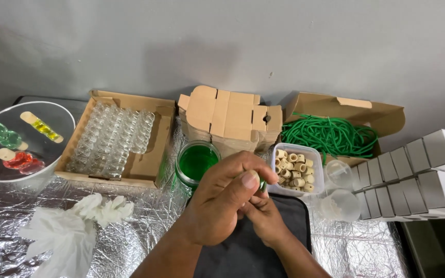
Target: The person is threading a green cord through a wooden cap and attaching it to a small green perfume bottle.
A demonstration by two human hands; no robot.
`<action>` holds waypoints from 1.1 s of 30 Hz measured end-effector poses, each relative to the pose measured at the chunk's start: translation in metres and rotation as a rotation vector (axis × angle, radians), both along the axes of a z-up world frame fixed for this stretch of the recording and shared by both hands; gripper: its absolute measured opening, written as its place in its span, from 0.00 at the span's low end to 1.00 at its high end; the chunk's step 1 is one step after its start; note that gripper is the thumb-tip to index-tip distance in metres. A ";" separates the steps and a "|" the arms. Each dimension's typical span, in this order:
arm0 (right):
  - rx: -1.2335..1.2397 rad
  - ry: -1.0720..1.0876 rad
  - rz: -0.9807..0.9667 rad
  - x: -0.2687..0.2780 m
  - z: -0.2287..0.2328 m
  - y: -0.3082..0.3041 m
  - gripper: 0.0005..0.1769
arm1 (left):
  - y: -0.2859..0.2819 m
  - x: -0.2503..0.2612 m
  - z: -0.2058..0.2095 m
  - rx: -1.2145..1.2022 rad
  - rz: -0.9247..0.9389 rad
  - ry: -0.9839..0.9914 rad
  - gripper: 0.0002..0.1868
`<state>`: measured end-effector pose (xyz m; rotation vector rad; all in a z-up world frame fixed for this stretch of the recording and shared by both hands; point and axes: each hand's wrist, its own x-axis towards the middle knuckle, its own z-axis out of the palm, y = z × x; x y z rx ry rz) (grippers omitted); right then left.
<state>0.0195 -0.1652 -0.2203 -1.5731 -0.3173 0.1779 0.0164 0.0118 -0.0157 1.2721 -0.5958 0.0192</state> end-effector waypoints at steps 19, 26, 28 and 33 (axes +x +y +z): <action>0.420 0.318 -0.033 0.011 0.001 -0.003 0.15 | -0.016 0.010 0.008 0.008 0.037 0.009 0.23; 0.549 0.329 -0.002 0.019 -0.003 -0.009 0.30 | -0.012 0.013 -0.001 -0.086 -0.016 0.051 0.22; 0.555 0.343 -0.019 0.018 -0.017 -0.014 0.12 | -0.017 0.016 -0.014 -0.129 -0.056 0.157 0.21; 0.616 0.410 -0.050 0.020 -0.037 -0.016 0.19 | -0.041 0.031 -0.037 -0.242 -0.095 0.348 0.22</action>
